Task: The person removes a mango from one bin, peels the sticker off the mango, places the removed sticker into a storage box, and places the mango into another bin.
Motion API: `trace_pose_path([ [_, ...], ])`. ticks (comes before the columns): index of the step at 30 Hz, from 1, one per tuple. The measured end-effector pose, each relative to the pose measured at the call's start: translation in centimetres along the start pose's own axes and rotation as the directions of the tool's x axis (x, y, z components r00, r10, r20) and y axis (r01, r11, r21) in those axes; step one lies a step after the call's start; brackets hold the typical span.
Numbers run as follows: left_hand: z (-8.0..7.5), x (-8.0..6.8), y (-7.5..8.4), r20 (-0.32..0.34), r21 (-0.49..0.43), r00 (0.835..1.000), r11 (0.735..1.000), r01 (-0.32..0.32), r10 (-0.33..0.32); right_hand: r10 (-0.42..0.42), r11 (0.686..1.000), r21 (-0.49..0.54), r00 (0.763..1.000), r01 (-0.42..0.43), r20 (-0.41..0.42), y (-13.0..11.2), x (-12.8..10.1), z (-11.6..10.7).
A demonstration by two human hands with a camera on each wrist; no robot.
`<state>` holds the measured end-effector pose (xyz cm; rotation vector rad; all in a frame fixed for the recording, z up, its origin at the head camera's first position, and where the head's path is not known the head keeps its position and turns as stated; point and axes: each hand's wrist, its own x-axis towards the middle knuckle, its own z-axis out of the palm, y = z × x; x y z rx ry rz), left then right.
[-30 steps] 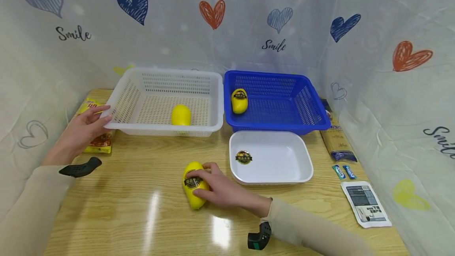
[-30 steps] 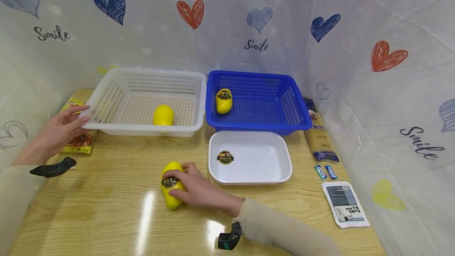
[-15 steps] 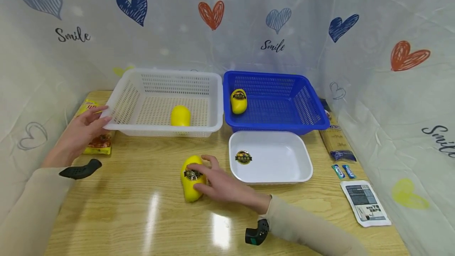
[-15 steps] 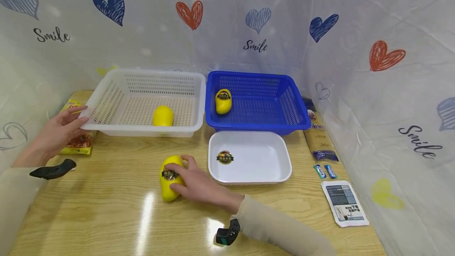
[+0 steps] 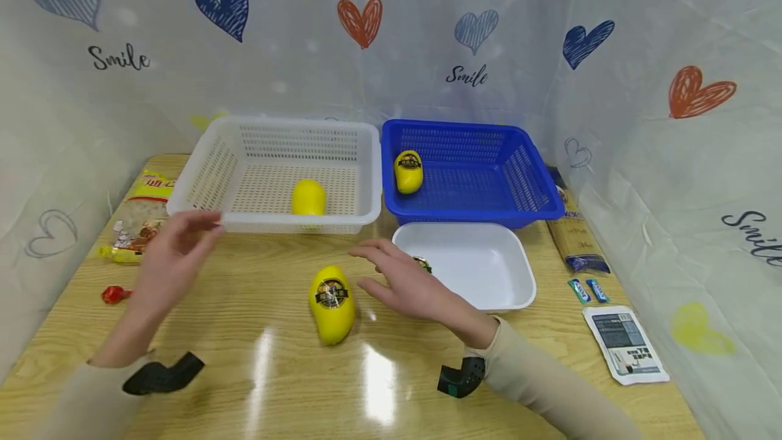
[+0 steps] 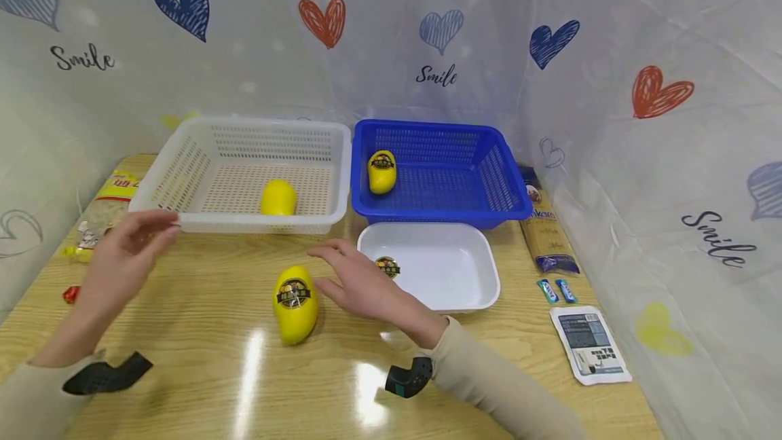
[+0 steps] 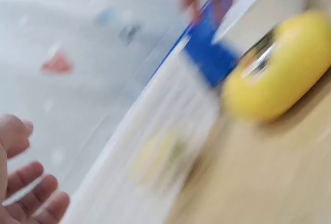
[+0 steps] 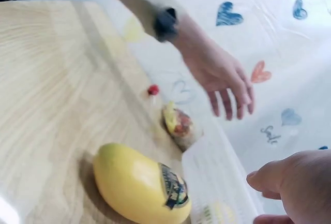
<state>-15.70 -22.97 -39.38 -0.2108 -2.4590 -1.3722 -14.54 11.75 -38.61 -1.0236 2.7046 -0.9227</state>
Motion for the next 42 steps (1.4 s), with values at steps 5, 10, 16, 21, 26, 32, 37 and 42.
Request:
trace_pose_path([
  [5, 6.3, -4.3, 1.8, 0.271, -0.146, 0.962, 0.988, 0.049, -0.008, 0.005, 0.999, 0.053, 0.998, -0.008, 0.062, 0.3, 1.0, -0.3],
  [10, 10.8, -6.4, 1.9, 0.362, -0.183, 0.931, 0.976, 0.119, -0.045, 0.028, 0.997, 0.069, 0.992, -0.037, 0.123, 0.7, 2.1, 0.4],
  [16, 12.8, -6.9, 1.3, 0.405, -0.163, 0.906, 0.966, 0.200, -0.119, 0.040, 0.998, 0.040, 0.988, -0.047, 0.150, 1.3, 2.9, 1.4],
  [21, 12.6, -6.8, 1.1, 0.473, -0.233, 0.861, 0.916, 0.326, -0.186, 0.055, 0.998, 0.004, 0.985, -0.056, 0.161, 1.6, 3.1, 2.1],
  [26, 12.3, -6.8, 0.9, 0.490, -0.235, 0.846, 0.902, 0.362, -0.212, 0.080, 0.996, 0.035, 0.986, -0.086, 0.146, 1.8, 3.3, 2.7],
  [32, 12.4, -7.3, 0.8, 0.504, -0.272, 0.845, 0.895, 0.352, -0.180, 0.071, 0.997, 0.000, 0.988, -0.071, 0.137, 1.8, 3.7, 3.4],
  [37, 12.4, -7.0, 0.9, 0.470, -0.252, 0.851, 0.888, 0.384, -0.235, 0.062, 0.997, 0.028, 0.988, -0.067, 0.144, 1.6, 4.0, 3.4],
  [42, 12.4, -6.6, 0.8, 0.459, -0.245, 0.859, 0.897, 0.368, -0.227, 0.115, 0.985, 0.115, 0.986, -0.129, 0.120, 1.7, 4.2, 3.1],
])
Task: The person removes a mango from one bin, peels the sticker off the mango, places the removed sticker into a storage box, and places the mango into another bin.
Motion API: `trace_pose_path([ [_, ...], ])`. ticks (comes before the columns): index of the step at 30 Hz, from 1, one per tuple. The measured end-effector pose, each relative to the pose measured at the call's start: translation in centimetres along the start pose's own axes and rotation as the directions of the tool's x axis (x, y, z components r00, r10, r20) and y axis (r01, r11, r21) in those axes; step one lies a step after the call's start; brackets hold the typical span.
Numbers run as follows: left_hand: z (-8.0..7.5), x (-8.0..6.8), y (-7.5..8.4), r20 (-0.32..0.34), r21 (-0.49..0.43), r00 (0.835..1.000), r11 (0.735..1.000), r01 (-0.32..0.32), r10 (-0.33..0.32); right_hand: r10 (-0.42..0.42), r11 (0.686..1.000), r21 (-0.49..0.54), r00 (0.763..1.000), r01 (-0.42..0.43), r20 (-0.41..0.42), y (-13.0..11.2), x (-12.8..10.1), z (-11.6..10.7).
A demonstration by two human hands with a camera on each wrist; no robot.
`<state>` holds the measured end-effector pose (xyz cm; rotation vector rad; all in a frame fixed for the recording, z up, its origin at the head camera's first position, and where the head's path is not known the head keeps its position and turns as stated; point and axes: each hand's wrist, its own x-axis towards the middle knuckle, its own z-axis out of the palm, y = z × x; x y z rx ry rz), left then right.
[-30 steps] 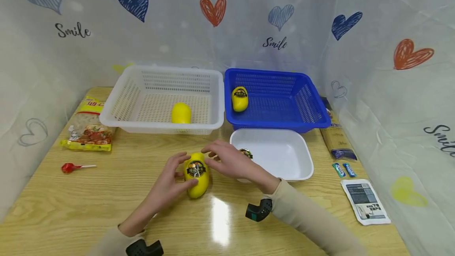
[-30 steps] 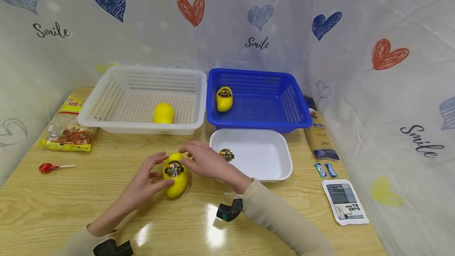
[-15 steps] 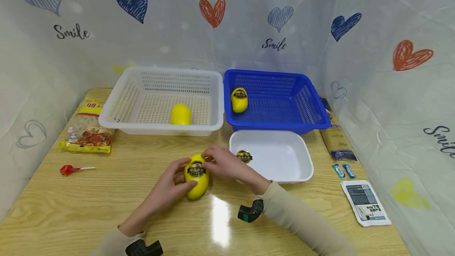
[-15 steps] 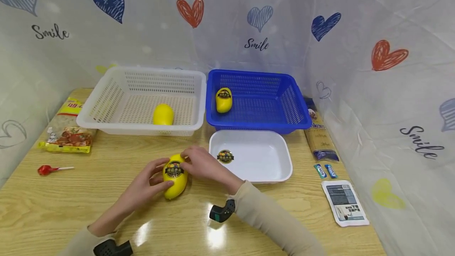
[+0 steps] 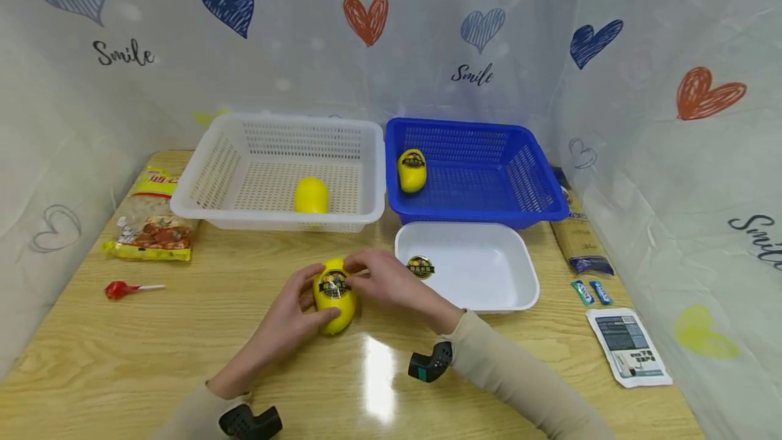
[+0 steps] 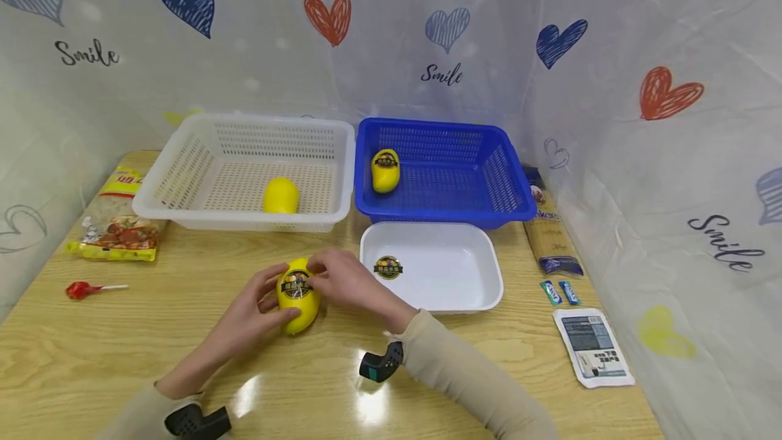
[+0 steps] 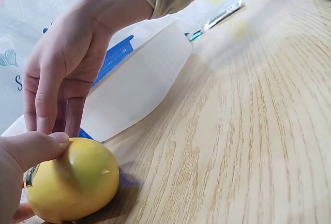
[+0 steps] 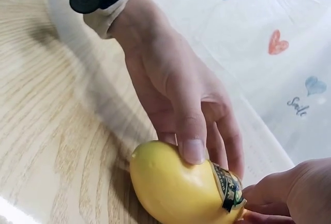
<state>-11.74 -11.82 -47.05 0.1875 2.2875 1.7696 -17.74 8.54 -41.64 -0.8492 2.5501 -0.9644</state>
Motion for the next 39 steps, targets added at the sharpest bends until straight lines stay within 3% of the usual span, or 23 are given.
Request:
trace_pose_path([
  [5, 0.0, 0.4, 0.1, 0.014, 0.021, 0.999, 0.999, -0.049, 0.049, 0.061, 0.997, 0.047, 0.998, -0.060, -0.022, 0.1, 0.3, -0.3],
  [10, 0.2, 0.6, 0.1, 0.004, 0.070, 0.994, 0.991, -0.111, 0.111, 0.105, 0.994, -0.013, 0.994, -0.105, -0.026, 0.4, 1.0, -0.3],
  [18, 0.2, 0.5, 0.1, -0.018, 0.125, 0.989, 0.982, -0.140, 0.144, 0.036, 0.996, -0.088, 0.999, -0.033, 0.035, 0.1, 1.4, -0.1],
  [26, 0.2, 0.4, 0.0, -0.008, 0.111, 0.990, 0.984, -0.139, 0.141, 0.115, 0.993, 0.031, 0.993, -0.114, -0.027, 0.1, 0.9, 0.5],
  [33, 0.2, 0.4, -0.2, -0.008, 0.122, 0.990, 0.983, -0.139, 0.141, -0.006, 1.000, 0.009, 1.000, 0.006, -0.013, -0.3, 0.6, 0.5],
  [39, 0.2, 0.6, 0.3, -0.021, 0.141, 0.991, 0.982, -0.129, 0.134, -0.120, 0.993, -0.021, 0.992, 0.119, -0.031, -0.4, 0.0, 0.3],
])
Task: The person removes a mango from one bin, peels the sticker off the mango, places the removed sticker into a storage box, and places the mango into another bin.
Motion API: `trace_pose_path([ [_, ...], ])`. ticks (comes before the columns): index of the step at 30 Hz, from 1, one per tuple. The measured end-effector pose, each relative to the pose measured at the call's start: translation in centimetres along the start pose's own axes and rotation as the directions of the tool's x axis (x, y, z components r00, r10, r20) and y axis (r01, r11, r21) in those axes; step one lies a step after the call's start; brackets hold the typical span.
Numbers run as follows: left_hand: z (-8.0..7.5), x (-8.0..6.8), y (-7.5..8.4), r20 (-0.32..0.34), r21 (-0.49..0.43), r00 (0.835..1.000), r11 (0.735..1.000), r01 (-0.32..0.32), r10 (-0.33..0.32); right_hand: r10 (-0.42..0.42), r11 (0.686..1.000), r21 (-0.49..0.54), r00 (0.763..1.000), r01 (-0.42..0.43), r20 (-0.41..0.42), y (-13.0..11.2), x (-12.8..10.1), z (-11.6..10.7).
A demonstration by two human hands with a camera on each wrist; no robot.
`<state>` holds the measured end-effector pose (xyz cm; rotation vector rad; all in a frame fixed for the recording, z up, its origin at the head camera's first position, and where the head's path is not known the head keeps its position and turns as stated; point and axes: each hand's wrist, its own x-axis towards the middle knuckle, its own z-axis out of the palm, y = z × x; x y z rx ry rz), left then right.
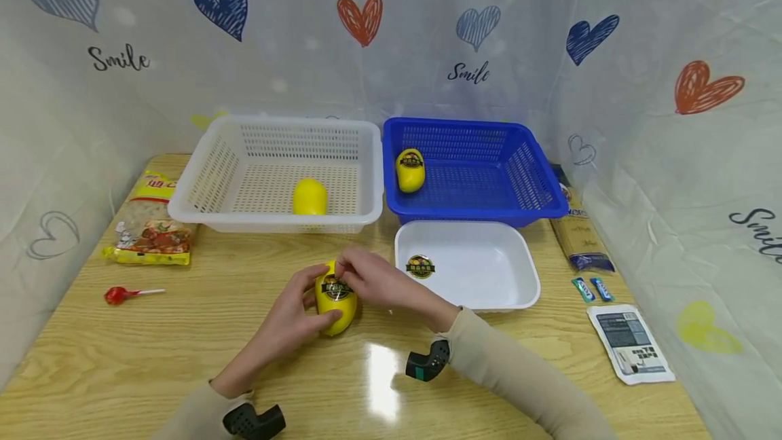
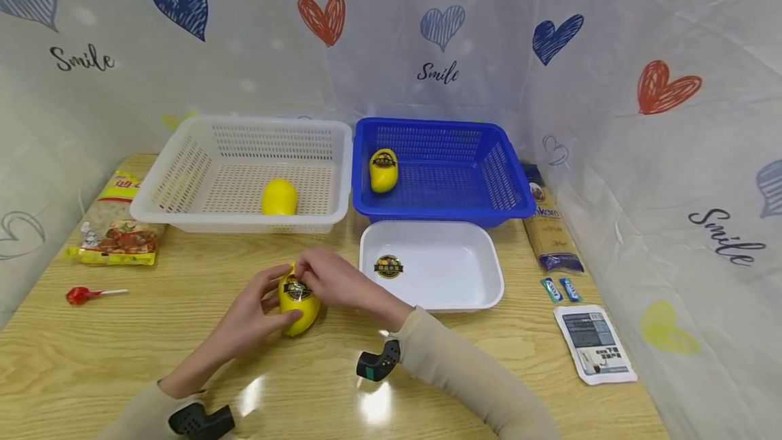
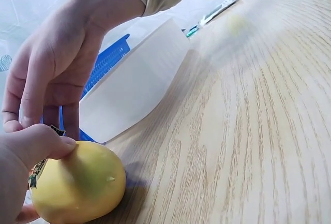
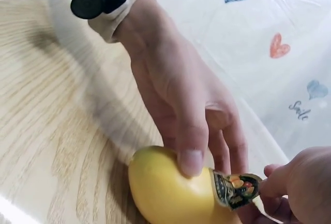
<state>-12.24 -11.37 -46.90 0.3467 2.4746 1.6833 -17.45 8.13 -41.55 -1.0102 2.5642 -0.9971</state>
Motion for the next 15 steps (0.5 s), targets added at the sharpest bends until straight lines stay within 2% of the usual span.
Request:
trace_pose_path([
  [5, 0.1, 0.0, 0.1, -0.003, 0.016, 1.000, 1.000, 0.020, -0.020, -0.041, 0.997, -0.068, 0.999, 0.042, 0.026, 0.3, -0.3, -0.3],
  [8, 0.2, 0.0, 0.1, -0.011, 0.043, 1.000, 0.999, -0.001, 0.001, -0.072, 0.993, -0.088, 0.997, 0.074, 0.025, -0.2, -0.5, -0.4],
  [11, 0.4, 0.1, 0.2, -0.018, 0.057, 1.000, 0.998, -0.013, 0.014, -0.112, 0.992, -0.064, 0.991, 0.108, -0.070, -1.1, -1.1, -1.0],
  [13, 0.4, 0.1, 0.3, -0.013, 0.048, 1.000, 0.999, -0.001, 0.002, -0.122, 0.992, 0.013, 0.979, 0.125, -0.165, -1.8, -1.6, -2.0],
  [15, 0.4, 0.1, 0.5, -0.011, 0.043, 1.000, 0.999, 0.026, -0.025, -0.095, 0.985, 0.117, 0.966, 0.126, -0.242, -2.2, -2.3, -3.5],
])
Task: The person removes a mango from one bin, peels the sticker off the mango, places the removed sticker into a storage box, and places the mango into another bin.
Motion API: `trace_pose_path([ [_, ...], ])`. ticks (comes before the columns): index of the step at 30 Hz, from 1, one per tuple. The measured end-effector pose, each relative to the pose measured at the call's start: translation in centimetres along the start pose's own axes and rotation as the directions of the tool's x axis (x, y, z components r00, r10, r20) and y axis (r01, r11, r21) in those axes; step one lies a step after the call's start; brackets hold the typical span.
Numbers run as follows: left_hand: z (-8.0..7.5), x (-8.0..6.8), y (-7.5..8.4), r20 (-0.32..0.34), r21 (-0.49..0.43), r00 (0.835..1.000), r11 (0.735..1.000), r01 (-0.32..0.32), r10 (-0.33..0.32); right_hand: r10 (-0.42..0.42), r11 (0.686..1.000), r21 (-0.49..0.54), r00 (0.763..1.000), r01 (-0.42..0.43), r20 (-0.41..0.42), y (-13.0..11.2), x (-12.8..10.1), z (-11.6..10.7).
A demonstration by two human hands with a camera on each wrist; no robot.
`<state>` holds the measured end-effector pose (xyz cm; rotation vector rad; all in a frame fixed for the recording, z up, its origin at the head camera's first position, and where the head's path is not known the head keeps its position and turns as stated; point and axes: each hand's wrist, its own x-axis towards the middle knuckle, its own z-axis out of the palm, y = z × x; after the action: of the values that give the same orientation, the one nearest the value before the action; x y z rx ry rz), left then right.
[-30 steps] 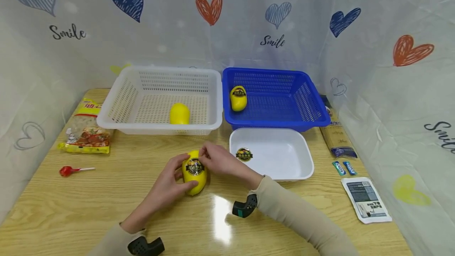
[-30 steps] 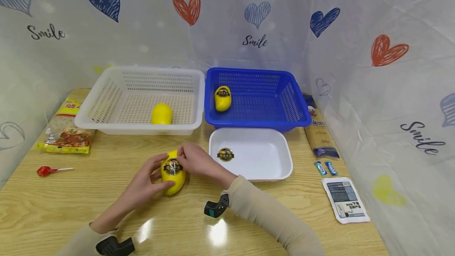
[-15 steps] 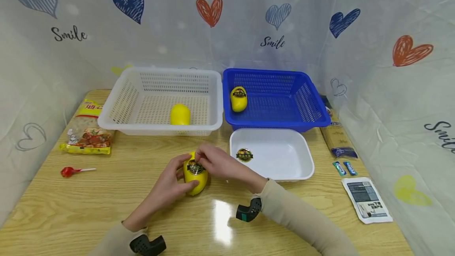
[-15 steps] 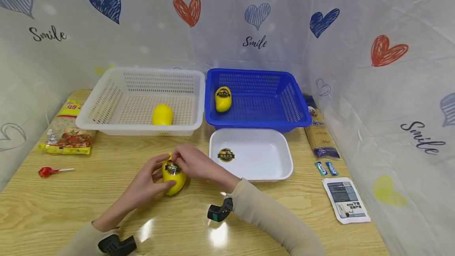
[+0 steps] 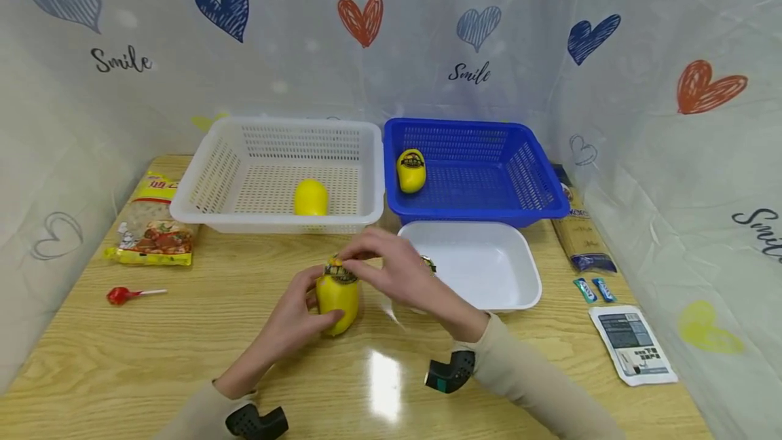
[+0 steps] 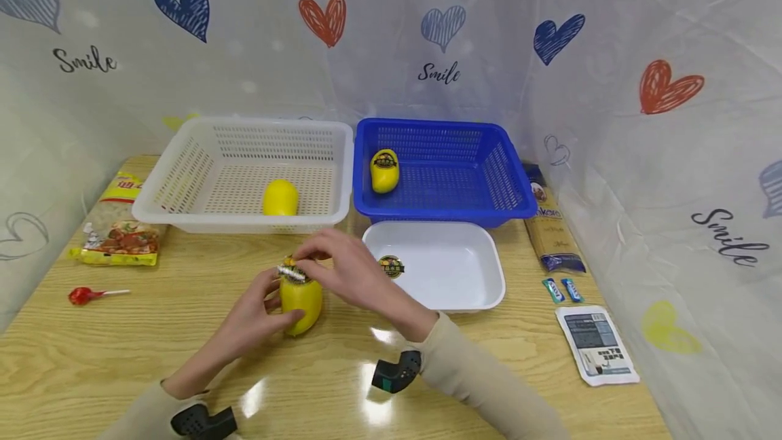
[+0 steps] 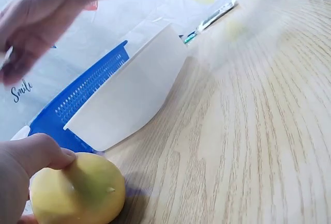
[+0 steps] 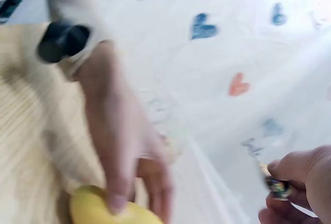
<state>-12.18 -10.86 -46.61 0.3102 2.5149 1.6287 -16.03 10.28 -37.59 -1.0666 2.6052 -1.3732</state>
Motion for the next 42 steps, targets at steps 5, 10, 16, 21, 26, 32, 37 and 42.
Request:
trace_pose_path([
  [5, 0.0, 0.0, 0.2, 0.003, 0.021, 1.000, 0.999, 0.029, -0.029, 0.187, 0.967, 0.184, 0.982, -0.178, -0.037, 1.5, -1.4, -4.8],
  [10, 0.1, 0.0, 0.2, 0.015, 0.036, 1.000, 0.999, 0.007, -0.008, 0.416, 0.895, 0.153, 0.908, -0.418, 0.047, 6.0, -3.9, -8.4],
  [16, -0.1, -0.1, 0.0, 0.018, 0.042, 1.000, 0.999, -0.003, 0.002, 0.518, 0.848, 0.056, 0.845, -0.528, 0.132, 10.5, -6.2, -9.9],
  [21, -0.3, -0.1, -0.2, 0.026, 0.038, 1.000, 0.999, -0.008, 0.007, 0.541, 0.840, -0.047, 0.826, -0.541, 0.157, 12.7, -6.6, -10.0],
  [26, -0.3, 0.0, -0.2, 0.039, 0.037, 0.999, 0.999, -0.010, 0.009, 0.558, 0.829, -0.093, 0.808, -0.551, 0.191, 13.8, -6.4, -9.8],
  [32, -0.3, 0.1, -0.1, 0.060, 0.033, 0.998, 0.999, -0.013, 0.011, 0.573, 0.819, -0.138, 0.786, -0.557, 0.232, 14.2, -6.3, -9.3],
  [37, -0.5, 0.1, 0.0, 0.058, 0.025, 0.998, 0.999, -0.034, 0.033, 0.559, 0.829, -0.186, 0.798, -0.528, 0.224, 14.1, -6.1, -9.0],
  [42, -0.5, 0.0, 0.1, 0.055, 0.011, 0.998, 0.999, -0.031, 0.031, 0.509, 0.851, -0.266, 0.835, -0.452, 0.208, 14.2, -6.0, -8.6],
])
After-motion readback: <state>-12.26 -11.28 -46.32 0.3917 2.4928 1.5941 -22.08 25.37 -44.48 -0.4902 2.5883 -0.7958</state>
